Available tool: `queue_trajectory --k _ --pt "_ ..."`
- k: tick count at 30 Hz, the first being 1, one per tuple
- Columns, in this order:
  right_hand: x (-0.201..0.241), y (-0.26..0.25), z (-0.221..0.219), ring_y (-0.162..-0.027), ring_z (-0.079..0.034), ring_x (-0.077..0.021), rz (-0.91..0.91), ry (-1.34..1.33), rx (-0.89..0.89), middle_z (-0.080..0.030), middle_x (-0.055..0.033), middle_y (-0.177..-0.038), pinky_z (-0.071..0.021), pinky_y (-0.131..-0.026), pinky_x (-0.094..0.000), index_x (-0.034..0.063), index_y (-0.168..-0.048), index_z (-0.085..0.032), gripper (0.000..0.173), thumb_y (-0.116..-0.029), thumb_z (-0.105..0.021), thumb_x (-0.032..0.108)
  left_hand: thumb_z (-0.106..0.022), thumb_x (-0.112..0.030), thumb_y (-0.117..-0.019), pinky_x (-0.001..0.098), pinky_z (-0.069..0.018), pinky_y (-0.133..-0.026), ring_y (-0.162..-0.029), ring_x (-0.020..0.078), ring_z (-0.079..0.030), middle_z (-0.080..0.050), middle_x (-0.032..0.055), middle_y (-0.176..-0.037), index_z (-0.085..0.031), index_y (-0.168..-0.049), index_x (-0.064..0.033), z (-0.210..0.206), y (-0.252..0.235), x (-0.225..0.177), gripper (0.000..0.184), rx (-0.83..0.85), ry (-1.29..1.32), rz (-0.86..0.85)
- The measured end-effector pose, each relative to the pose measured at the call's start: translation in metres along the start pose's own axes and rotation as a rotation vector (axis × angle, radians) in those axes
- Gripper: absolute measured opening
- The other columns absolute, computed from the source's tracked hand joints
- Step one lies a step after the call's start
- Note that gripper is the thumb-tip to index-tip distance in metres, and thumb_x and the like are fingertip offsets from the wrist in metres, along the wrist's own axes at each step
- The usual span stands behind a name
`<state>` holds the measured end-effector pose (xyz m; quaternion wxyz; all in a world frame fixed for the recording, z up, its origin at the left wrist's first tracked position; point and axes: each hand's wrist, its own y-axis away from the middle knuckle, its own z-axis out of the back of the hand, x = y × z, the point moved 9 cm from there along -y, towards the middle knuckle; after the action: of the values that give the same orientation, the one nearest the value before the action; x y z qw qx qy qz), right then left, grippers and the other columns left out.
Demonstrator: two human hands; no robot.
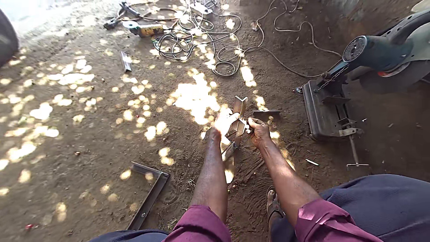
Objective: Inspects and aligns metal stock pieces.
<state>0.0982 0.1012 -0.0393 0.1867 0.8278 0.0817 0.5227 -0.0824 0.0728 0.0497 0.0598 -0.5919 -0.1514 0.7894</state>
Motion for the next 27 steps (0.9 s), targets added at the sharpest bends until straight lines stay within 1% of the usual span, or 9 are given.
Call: queue_trajectory --k 2,3,5,7,10,14,17,22,27 --pt "0.001 0.002 -0.006 -0.058 -0.058 -0.0133 0.022 0.027 0.020 -0.067 -0.0103 -0.079 -0.0513 -0.052 -0.0274 -0.0012 -0.104 -0.070 0.013 -0.0947 -0.072 0.008 -0.065 -0.027 -0.1015 0.0456 -0.0531 -0.075 -0.080 0.0262 -0.061 -0.063 0.0187 -0.090 -0.062 -0.100 0.0025 0.001 0.001 0.008 0.030 0.091 -0.026 0.190" --pt "0.000 0.004 -0.009 -0.058 -0.058 -0.0129 0.032 0.054 0.031 -0.066 -0.0092 -0.078 -0.0517 -0.052 -0.0276 -0.0006 -0.103 -0.070 0.014 -0.0946 -0.073 0.010 -0.067 -0.031 -0.0995 0.0480 -0.0552 -0.074 -0.080 0.0274 -0.064 -0.065 0.0182 -0.088 -0.064 -0.098 0.0012 -0.001 -0.003 0.024 0.033 0.055 -0.075 0.220" --pt "0.002 0.004 -0.011 -0.060 -0.058 -0.0126 0.047 0.110 0.044 -0.066 -0.0087 -0.078 -0.0514 -0.054 -0.0281 0.0000 -0.103 -0.070 0.014 -0.0933 -0.074 0.010 -0.067 -0.039 -0.0991 0.0548 -0.0534 -0.091 -0.098 0.0317 -0.066 -0.067 0.0200 -0.102 -0.064 -0.108 0.0000 -0.009 -0.012 0.055 0.041 0.134 -0.107 0.424" --pt "0.003 0.003 -0.011 -0.060 -0.057 -0.0122 0.066 0.169 0.045 -0.066 -0.0086 -0.079 -0.0491 -0.053 -0.0273 0.0000 -0.102 -0.072 0.013 -0.0910 -0.075 0.006 -0.067 -0.042 -0.0983 0.0555 -0.0534 -0.091 -0.098 0.0318 -0.066 -0.067 0.0202 -0.102 -0.064 -0.110 -0.0004 -0.012 -0.016 0.074 0.043 0.108 -0.091 0.408" --pt "0.006 0.003 -0.012 -0.059 -0.056 -0.0123 0.111 0.217 0.074 -0.066 -0.0086 -0.079 -0.0483 -0.051 -0.0270 0.0008 -0.099 -0.071 0.010 -0.0901 -0.075 0.005 -0.068 -0.042 -0.0972 0.0528 -0.0550 -0.086 -0.091 0.0286 -0.067 -0.067 0.0173 -0.095 -0.063 -0.104 -0.0018 -0.011 -0.015 0.079 0.041 0.099 -0.061 0.398" --pt "0.004 0.003 -0.012 -0.069 -0.061 -0.0157 0.084 0.143 0.174 -0.069 -0.0124 -0.088 -0.0556 -0.064 -0.0316 -0.0026 -0.103 -0.071 0.013 -0.0905 -0.071 -0.002 -0.069 -0.040 -0.0964 0.0532 -0.0556 -0.086 -0.091 0.0286 -0.067 -0.067 0.0173 -0.095 -0.063 -0.103 -0.0019 -0.010 -0.012 0.078 0.039 0.067 -0.014 0.433" --pt "0.006 0.001 -0.011 -0.069 -0.061 -0.0157 0.119 0.212 0.180 -0.070 -0.0132 -0.092 -0.0540 -0.061 -0.0306 -0.0017 -0.102 -0.071 0.013 -0.0887 -0.071 -0.004 -0.070 -0.038 -0.0949 0.0503 -0.0563 -0.085 -0.091 0.0261 -0.067 -0.068 0.0154 -0.094 -0.064 -0.101 -0.0029 -0.010 -0.011 0.080 0.036 0.038 0.047 0.422" --pt "0.012 0.004 -0.010 -0.066 -0.059 -0.0140 0.223 0.256 0.194 -0.069 -0.0110 -0.088 -0.0521 -0.059 -0.0291 -0.0008 -0.099 -0.071 0.011 -0.0884 -0.074 -0.001 -0.072 -0.039 -0.0944 0.0507 -0.0559 -0.089 -0.094 0.0257 -0.067 -0.068 0.0154 -0.097 -0.064 -0.102 -0.0024 -0.012 -0.010 0.079 0.038 0.036 0.058 0.407" --pt "0.003 0.001 -0.007 -0.062 -0.059 -0.0143 0.180 0.263 0.171 -0.067 -0.0105 -0.079 -0.0520 -0.055 -0.0288 -0.0011 -0.099 -0.070 0.009 -0.0930 -0.072 0.006 -0.070 -0.043 -0.0947 0.0519 -0.0558 -0.086 -0.092 0.0258 -0.067 -0.068 0.0141 -0.095 -0.064 -0.103 -0.0042 -0.010 -0.009 0.079 0.040 0.044 0.007 0.418"
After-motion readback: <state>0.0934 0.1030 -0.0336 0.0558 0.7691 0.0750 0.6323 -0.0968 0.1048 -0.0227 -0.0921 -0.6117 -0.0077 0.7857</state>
